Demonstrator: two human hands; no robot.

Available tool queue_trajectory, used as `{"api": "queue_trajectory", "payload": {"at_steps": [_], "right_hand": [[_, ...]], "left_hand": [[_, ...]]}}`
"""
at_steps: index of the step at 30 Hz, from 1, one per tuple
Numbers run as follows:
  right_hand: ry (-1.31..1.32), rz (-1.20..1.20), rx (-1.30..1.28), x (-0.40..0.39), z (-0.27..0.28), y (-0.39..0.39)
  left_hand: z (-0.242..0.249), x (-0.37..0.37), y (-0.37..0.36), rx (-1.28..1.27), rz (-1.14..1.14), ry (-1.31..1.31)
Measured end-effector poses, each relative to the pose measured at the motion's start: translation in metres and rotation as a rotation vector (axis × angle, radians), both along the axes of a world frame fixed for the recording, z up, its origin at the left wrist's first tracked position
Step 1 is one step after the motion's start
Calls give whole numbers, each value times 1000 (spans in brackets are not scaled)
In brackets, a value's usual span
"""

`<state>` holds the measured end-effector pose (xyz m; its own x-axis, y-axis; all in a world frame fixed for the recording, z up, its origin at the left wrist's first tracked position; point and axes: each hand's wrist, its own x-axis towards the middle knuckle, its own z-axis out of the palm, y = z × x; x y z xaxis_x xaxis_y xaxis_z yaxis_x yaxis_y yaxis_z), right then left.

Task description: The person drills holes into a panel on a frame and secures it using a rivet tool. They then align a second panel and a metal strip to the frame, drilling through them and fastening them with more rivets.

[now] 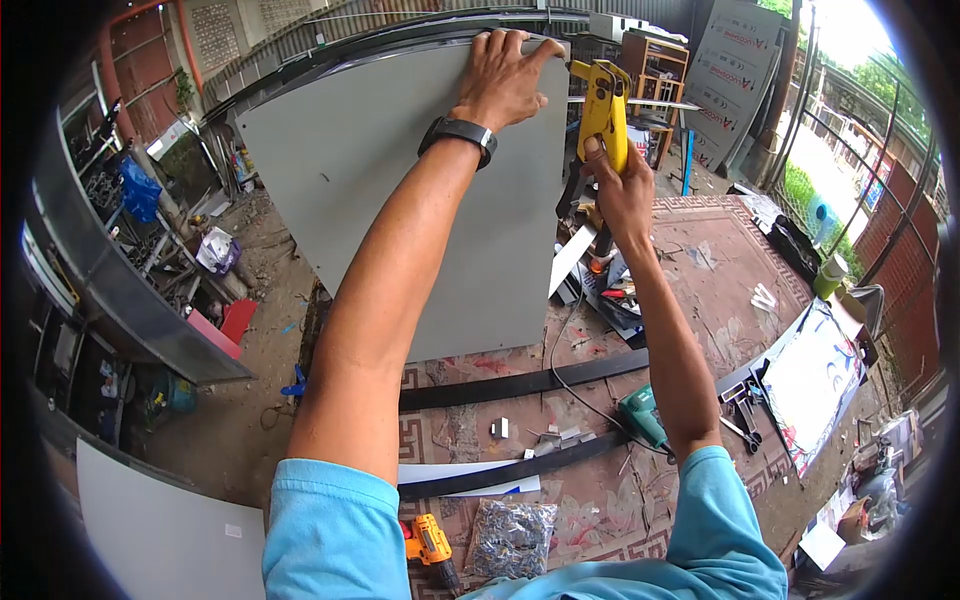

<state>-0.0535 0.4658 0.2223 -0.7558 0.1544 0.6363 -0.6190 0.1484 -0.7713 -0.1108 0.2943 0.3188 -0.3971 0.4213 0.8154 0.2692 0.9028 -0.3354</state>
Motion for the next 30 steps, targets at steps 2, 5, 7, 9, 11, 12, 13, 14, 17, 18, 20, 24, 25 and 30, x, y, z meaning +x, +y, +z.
{"api": "queue_trajectory", "payload": {"at_steps": [2,5,7,9,11,12,13,14,17,18,20,24,25,30], "right_hand": [[5,-2,-2,0,0,0],[-53,-16,37,3,1,2],[-12,16,-9,2,0,1],[-4,7,12,3,2,0],[8,-1,34,2,3,-1],[11,2,20,2,3,-2],[15,4,8,1,2,-2],[12,6,9,2,3,-2],[-68,3,16,5,6,-1],[-61,9,18,5,6,0],[-56,12,21,3,5,1],[-40,27,25,6,7,3],[-55,24,39,8,9,3],[-97,30,98,8,13,10]], "left_hand": [[0,-1,-1,-9,-5,27],[0,-1,-1,-7,1,21],[0,-1,-1,-14,0,22],[0,-1,-1,-19,-1,26],[-1,-2,-1,-24,18,46],[-1,-2,-2,-24,20,44],[-1,-2,-2,-34,17,56],[-1,-1,-2,-43,15,68],[1,0,-2,-76,62,30],[1,1,-2,-76,62,28],[0,-2,-2,-77,61,50],[-1,-3,-3,-60,30,50],[-1,-3,-4,-68,36,64],[-2,-3,-3,-76,54,68]]}}
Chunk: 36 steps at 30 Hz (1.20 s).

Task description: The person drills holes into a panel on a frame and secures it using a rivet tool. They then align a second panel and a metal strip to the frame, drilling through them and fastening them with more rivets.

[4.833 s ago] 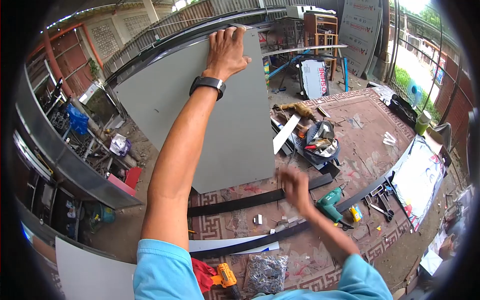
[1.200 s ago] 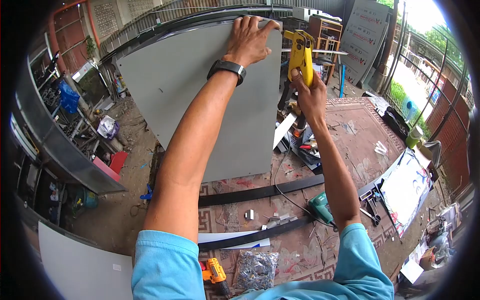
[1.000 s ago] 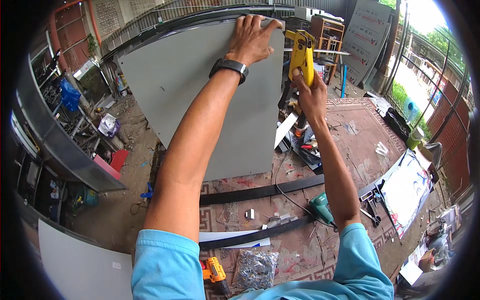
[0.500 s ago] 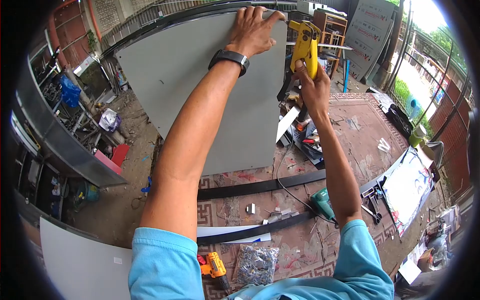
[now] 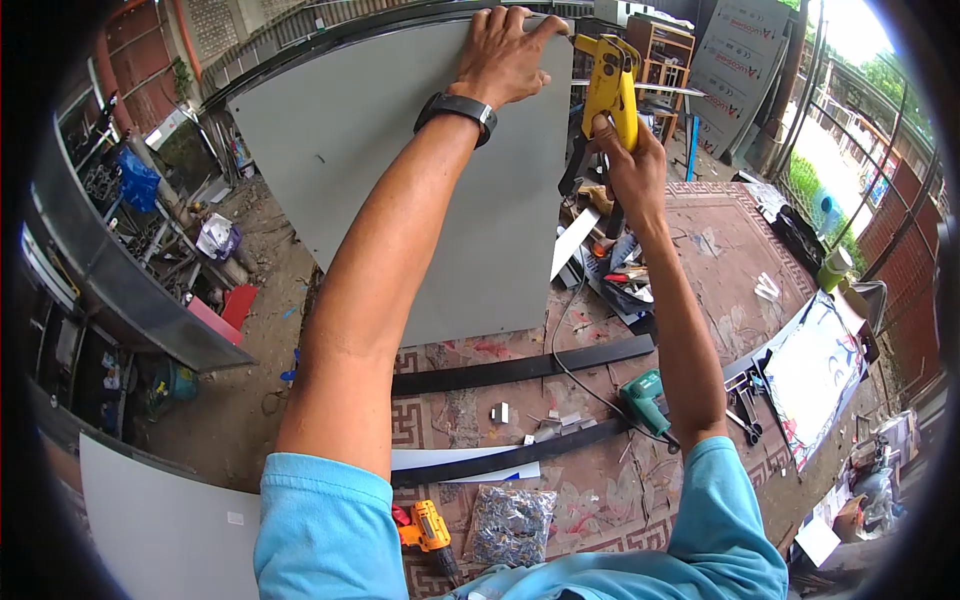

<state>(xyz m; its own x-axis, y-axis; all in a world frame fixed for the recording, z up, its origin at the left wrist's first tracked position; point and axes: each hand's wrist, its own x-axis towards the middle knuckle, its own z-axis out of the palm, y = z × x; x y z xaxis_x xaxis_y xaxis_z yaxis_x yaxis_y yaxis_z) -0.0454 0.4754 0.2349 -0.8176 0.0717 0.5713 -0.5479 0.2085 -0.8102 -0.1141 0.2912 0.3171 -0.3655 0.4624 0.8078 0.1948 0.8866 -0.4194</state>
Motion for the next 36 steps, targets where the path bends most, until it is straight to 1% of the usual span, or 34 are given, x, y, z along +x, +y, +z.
{"api": "queue_trajectory", "payload": {"at_steps": [4,8,10,11,12,14,15,17,18,19,21,22,23,25,26,27,29,30,31,33,34,35,36], "right_hand": [[34,26,-4,-3,0,3],[-5,75,10,3,9,8],[-14,178,240,4,10,14],[-16,177,240,3,11,14],[0,236,239,0,14,13],[-118,355,189,0,24,11],[-116,353,192,2,30,11],[-211,364,192,5,41,10],[-227,308,235,3,42,8],[-229,302,240,0,41,7],[-261,340,156,-11,32,4],[-307,470,90,-14,30,4],[-303,467,98,-16,33,10],[-502,645,13,-16,43,23],[-499,748,76,-16,51,26],[-494,743,84,-14,55,24],[-488,525,182,-3,61,16],[-465,502,235,-17,54,20],[-467,499,236,-18,50,17],[-281,207,326,-20,44,14],[-232,165,398,-19,45,14],[-229,166,402,-26,42,15],[95,-56,608,-41,35,15]], "left_hand": [[0,0,0,6,0,-7],[0,-1,0,7,-12,2],[1,0,0,7,-10,9],[1,1,1,4,-10,12],[1,2,1,5,-13,9],[3,6,3,45,-14,-66],[3,7,3,47,-16,-64],[2,5,2,36,-18,-27],[1,3,1,40,-21,-27],[1,3,1,28,-23,-6],[-1,4,2,27,-28,12],[-2,5,2,22,-23,9],[0,5,2,16,-17,12],[-1,4,4,31,-3,10],[-1,3,5,39,11,2],[0,1,5,45,8,10],[-2,-1,4,27,-1,29],[-1,-3,4,31,-4,30],[0,-4,3,32,-9,27],[-2,-5,5,34,-18,24],[-2,-6,5,36,-30,35],[-2,-5,4,39,-40,45],[-2,-5,3,42,-35,48]]}}
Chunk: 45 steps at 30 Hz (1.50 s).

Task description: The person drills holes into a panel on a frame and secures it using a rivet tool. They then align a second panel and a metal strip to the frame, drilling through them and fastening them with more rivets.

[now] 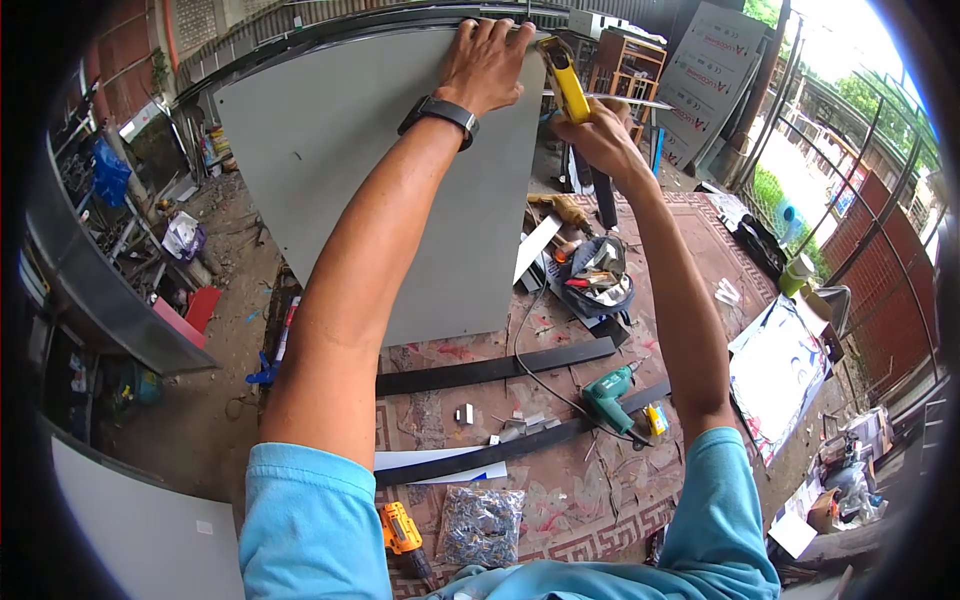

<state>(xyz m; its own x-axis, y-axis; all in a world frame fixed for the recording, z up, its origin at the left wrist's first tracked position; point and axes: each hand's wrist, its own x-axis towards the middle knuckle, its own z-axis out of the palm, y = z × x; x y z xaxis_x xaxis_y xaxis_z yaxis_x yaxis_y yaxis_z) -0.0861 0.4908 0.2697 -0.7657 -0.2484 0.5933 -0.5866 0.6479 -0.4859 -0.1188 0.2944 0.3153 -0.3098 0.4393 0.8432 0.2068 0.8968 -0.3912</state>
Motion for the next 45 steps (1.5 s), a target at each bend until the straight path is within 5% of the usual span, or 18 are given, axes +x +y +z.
{"api": "queue_trajectory", "payload": {"at_steps": [5,17,21,27,31,33,35,39,41,42,45], "right_hand": [[-102,275,-382,6,-5,-16],[75,-89,-506,-19,-24,-55],[172,-87,-545,-21,-29,-66],[142,-225,-195,26,-28,-36],[-72,-141,-70,49,0,-25],[-161,135,-171,22,4,-11],[-489,244,-275,31,15,-8],[-151,8,-132,4,-15,-19],[234,-121,-128,3,-19,-26],[-111,171,-398,2,-18,-23],[-82,199,-440,-2,-24,-31]], "left_hand": [[2,5,4,24,37,-60],[8,19,8,43,-163,-63],[0,1,3,30,-20,-24],[2,2,5,38,4,-23],[3,5,6,40,9,-53],[3,4,5,38,41,-78],[-1,0,5,35,9,-3],[0,3,7,34,48,-46],[3,10,6,30,44,-59],[5,14,6,1,43,-61],[4,12,6,0,34,-51]]}}
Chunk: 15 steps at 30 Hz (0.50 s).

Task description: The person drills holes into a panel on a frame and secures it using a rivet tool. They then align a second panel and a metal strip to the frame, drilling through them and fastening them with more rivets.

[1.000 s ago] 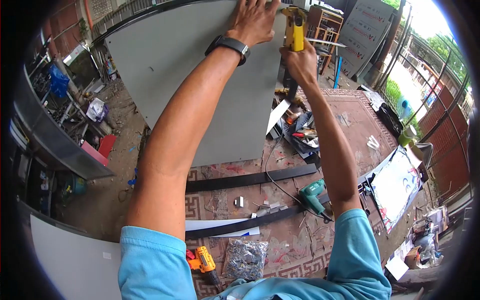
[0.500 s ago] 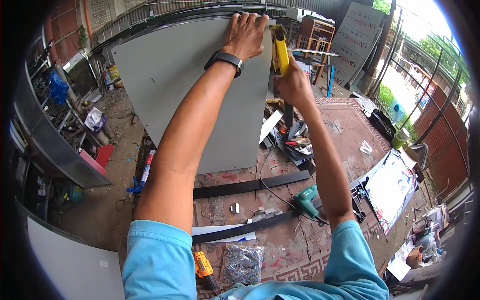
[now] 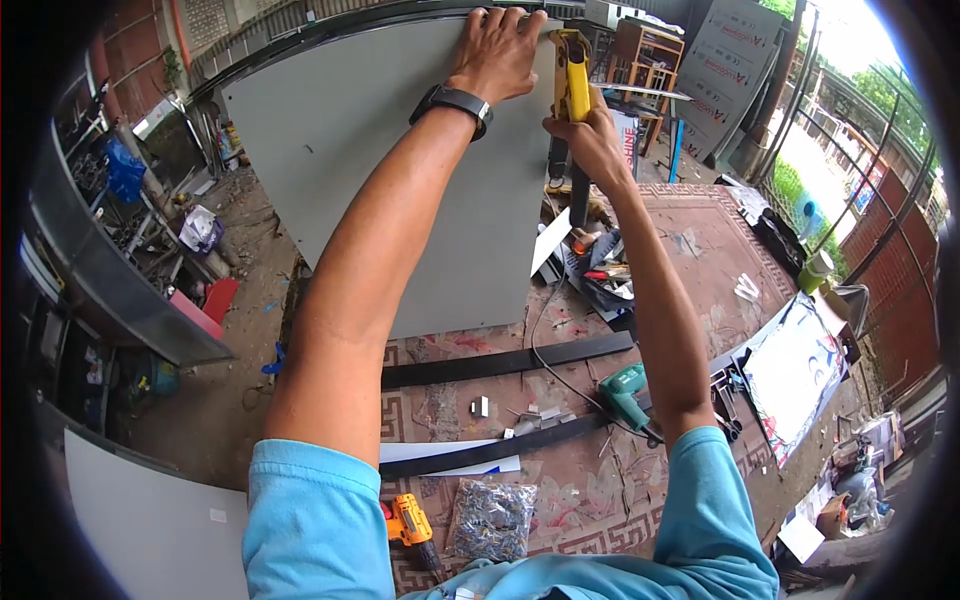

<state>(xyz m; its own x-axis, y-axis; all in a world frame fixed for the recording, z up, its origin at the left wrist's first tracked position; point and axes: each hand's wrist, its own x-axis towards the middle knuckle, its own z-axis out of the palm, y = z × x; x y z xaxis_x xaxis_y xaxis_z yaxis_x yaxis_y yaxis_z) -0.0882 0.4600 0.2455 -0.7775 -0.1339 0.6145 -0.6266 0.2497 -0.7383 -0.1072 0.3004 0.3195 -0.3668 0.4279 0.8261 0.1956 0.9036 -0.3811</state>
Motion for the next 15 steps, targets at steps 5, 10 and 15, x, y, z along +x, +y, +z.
{"api": "queue_trajectory", "payload": {"at_steps": [5,10,15], "right_hand": [[58,-162,17,4,5,-13],[65,-212,3,-3,5,-15],[79,-214,-77,-13,-1,-20]], "left_hand": [[5,9,2,38,-51,-54],[4,6,4,84,-142,-63],[0,-2,-2,-23,8,16]]}}
